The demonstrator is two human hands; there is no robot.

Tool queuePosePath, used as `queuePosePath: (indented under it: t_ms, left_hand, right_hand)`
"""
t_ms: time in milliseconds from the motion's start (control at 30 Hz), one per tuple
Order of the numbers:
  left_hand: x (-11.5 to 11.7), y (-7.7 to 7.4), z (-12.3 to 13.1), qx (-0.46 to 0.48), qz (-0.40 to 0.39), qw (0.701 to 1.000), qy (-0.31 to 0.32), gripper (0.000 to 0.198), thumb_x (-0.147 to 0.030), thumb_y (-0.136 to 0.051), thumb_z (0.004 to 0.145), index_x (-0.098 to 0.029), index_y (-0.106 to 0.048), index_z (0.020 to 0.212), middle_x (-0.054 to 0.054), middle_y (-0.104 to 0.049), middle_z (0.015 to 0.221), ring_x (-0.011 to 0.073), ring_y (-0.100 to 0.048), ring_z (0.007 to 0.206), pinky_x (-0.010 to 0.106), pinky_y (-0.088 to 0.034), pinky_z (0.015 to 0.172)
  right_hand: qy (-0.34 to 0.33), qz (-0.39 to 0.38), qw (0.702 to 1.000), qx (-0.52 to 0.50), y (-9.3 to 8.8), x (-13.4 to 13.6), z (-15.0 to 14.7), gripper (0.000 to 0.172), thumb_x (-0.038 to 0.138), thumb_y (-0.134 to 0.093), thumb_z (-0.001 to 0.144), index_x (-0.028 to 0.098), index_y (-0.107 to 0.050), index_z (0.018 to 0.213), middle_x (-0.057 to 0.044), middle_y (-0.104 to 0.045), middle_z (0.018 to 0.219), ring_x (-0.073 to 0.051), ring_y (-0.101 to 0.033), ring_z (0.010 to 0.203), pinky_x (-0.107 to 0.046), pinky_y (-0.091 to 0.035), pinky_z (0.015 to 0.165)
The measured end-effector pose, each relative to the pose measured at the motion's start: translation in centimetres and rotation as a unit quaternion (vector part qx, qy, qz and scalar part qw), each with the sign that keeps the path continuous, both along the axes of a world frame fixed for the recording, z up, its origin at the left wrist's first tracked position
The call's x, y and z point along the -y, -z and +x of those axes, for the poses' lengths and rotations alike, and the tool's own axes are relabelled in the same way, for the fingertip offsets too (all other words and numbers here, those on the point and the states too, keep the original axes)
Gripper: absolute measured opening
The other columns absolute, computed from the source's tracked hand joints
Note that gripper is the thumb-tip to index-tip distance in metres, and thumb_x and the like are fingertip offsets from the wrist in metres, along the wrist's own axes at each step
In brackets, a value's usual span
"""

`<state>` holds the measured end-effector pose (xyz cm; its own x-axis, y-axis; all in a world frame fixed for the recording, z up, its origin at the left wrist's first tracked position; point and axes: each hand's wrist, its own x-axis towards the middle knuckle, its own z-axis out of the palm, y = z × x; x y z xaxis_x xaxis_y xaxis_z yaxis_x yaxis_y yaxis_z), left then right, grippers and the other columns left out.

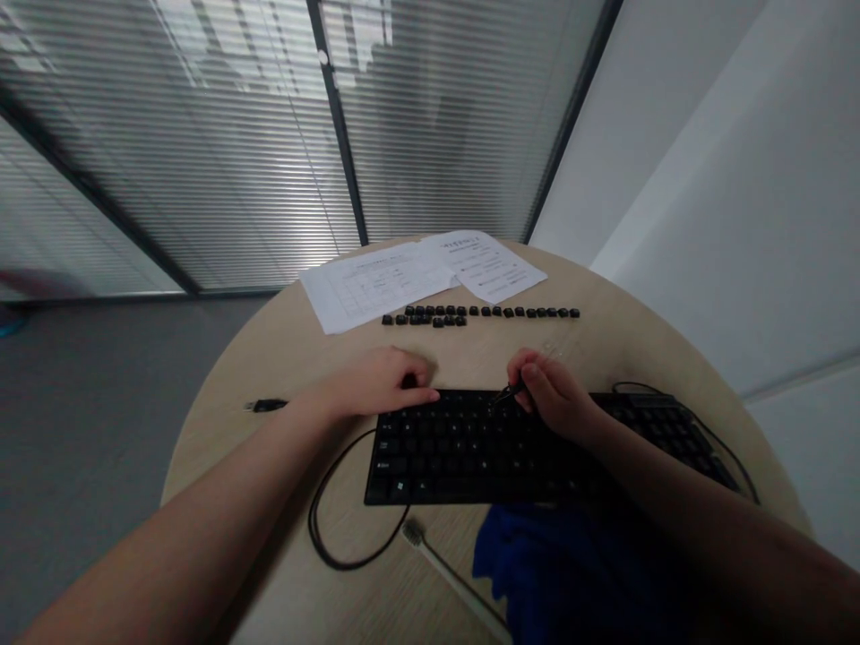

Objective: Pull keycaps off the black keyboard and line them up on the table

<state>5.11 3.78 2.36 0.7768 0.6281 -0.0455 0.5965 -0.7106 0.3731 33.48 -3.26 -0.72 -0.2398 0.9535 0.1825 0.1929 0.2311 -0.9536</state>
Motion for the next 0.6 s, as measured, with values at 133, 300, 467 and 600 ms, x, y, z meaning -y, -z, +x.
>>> queuePosePath:
  t_ms: [133,300,467,600]
  left_hand:
    - [0.06,-0.20,0.13,-0.010,-0.004,1.000,-0.006,0.041,-0.056,-0.057,0.091,-0.019,-0.068,0.077,0.002,-0.066,0.072,0.0156,-0.057,0.064,0.029,-0.037,0.061]
    - [0.04,-0.21,0.13,-0.009,-0.006,1.000,-0.007,0.040,-0.055,-0.057,0.091,-0.020,-0.068,0.077,0.002,-0.066,0.072,0.0153,-0.057,0.064,0.029,-0.038,0.062]
    - [-0.03,0.00,0.13,-0.006,-0.006,1.000,-0.001,0.041,-0.056,-0.056,0.092,-0.019,-0.069,0.079,0.003,-0.066,0.073,0.0154,-0.056,0.064,0.030,-0.037,0.061]
    - [0.06,-0.13,0.27,-0.018,-0.009,1.000,-0.008,0.041,-0.055,-0.055,0.092,-0.019,-0.069,0.079,0.003,-0.066,0.073,0.0153,-0.056,0.064,0.029,-0.035,0.061]
  right_hand:
    - [-0.016,-0.014,1.000,0.017,-0.05,0.10,0.04,0.052,0.070,-0.043,0.096,0.021,-0.052,0.079,0.006,-0.044,0.053,-0.009,-0.040,0.045,-0.022,-0.030,0.043]
    - [-0.051,0.007,0.997,0.049,-0.09,0.27,0.30,0.046,0.062,-0.044,0.099,0.021,-0.052,0.080,0.005,-0.044,0.055,-0.010,-0.040,0.047,-0.023,-0.031,0.045]
    - [-0.073,0.059,0.992,0.089,-0.32,0.55,0.46,0.038,0.053,-0.045,0.101,0.022,-0.054,0.082,0.004,-0.046,0.059,-0.011,-0.042,0.050,-0.024,-0.031,0.048]
    - [-0.069,0.076,0.988,0.116,-0.81,0.73,0.31,0.036,0.049,-0.043,0.102,0.022,-0.053,0.082,0.004,-0.046,0.059,-0.012,-0.041,0.052,-0.025,-0.031,0.049]
